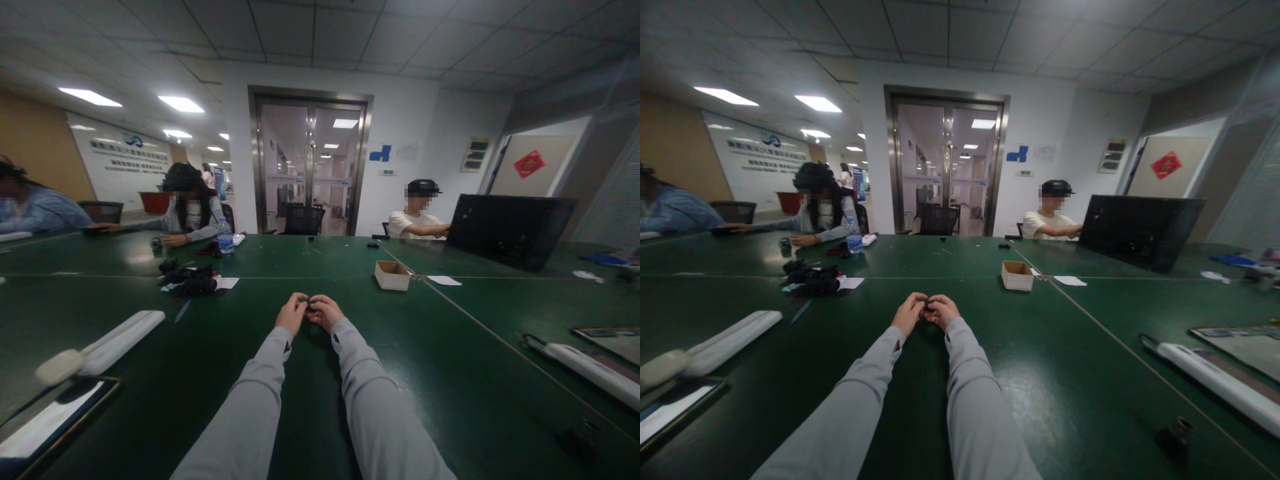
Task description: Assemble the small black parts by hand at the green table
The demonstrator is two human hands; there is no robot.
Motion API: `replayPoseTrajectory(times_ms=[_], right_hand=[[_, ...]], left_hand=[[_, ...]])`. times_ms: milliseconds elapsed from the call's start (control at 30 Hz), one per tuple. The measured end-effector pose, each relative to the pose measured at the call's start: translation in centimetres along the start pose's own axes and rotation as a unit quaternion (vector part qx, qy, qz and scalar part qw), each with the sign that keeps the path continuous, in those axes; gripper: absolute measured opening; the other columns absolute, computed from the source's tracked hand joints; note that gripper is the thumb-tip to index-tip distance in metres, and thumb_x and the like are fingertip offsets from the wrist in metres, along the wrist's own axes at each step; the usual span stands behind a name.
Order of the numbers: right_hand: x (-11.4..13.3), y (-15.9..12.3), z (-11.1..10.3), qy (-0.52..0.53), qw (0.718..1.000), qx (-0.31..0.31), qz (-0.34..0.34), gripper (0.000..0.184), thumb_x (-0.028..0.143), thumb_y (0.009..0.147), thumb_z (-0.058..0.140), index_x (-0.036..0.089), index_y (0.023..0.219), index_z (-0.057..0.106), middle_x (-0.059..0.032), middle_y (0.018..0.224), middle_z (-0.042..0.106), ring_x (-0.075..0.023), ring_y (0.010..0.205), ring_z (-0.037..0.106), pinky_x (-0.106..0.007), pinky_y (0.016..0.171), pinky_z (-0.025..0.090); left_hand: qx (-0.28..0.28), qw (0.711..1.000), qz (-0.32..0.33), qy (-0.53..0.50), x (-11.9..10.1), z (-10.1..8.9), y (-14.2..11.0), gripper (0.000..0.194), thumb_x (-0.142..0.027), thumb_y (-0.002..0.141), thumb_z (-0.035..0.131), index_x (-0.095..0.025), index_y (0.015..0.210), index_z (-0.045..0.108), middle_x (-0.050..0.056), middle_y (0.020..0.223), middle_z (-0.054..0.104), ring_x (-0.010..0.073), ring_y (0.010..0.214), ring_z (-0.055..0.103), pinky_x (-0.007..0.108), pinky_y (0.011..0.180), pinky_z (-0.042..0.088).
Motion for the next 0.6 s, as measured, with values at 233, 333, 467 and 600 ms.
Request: replayPoseTrajectory(times_ms=[233, 333, 467, 600], right_hand=[[0.22, -0.31, 0.14, 0.0, 1.0, -0.002, 0.001, 0.018, 0.005, 0.063, 0.052, 0.016, 0.077, 0.049, 0.0009, 0.053, 0.059, -0.01, 0.042, 0.056, -0.019, 0.042, 0.044], [0.25, -0.34, 0.15, 0.004, 1.0, -0.007, 0.002, 0.019, 0.005, 0.063, 0.051, 0.016, 0.077, 0.049, 0.0019, 0.05, 0.057, -0.0103, 0.042, 0.056, -0.019, 0.042, 0.043], [0.1, -0.11, 0.01, 0.004, 1.0, -0.004, 0.001, 0.019, 0.005, 0.062, 0.054, 0.016, 0.077, 0.049, 0.0013, 0.051, 0.058, -0.0105, 0.042, 0.056, -0.019, 0.042, 0.043], [-0.04, 0.08, -0.12, 0.005, 1.0, 0.003, -0.002, 0.019, 0.007, 0.062, 0.056, 0.016, 0.077, 0.049, 0.0005, 0.053, 0.059, -0.0106, 0.043, 0.056, -0.02, 0.043, 0.044]], left_hand=[[0.011, 1.0, 0.001, -0.006, -0.25, -0.12, -0.12, 0.024, -0.031, 0.078, 0.039, -0.021, 0.092, 0.055, -0.004, 0.056, 0.052, 0.0092, 0.051, 0.048, 0.021, 0.052, 0.036], [-0.006, 1.0, 0.006, -0.001, -0.17, -0.18, -0.02, 0.022, -0.024, 0.074, 0.044, -0.021, 0.093, 0.055, -0.002, 0.067, 0.056, 0.0089, 0.058, 0.05, 0.02, 0.056, 0.038], [-0.009, 1.0, 0.004, 0.006, -0.04, -0.18, 0.02, 0.022, -0.025, 0.074, 0.043, -0.022, 0.093, 0.055, -0.002, 0.068, 0.056, 0.0099, 0.061, 0.051, 0.021, 0.057, 0.038], [0.001, 1.0, 0.0, 0.001, 0.06, -0.07, -0.02, 0.023, -0.03, 0.077, 0.041, -0.022, 0.093, 0.055, -0.002, 0.065, 0.056, 0.0102, 0.06, 0.052, 0.021, 0.055, 0.038]])
Point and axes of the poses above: each hand's wrist, its own y-axis towards the middle knuckle, its own z-axis out of the palm, x = y × z, the point moved 2 cm from there along y, towards the middle knuckle
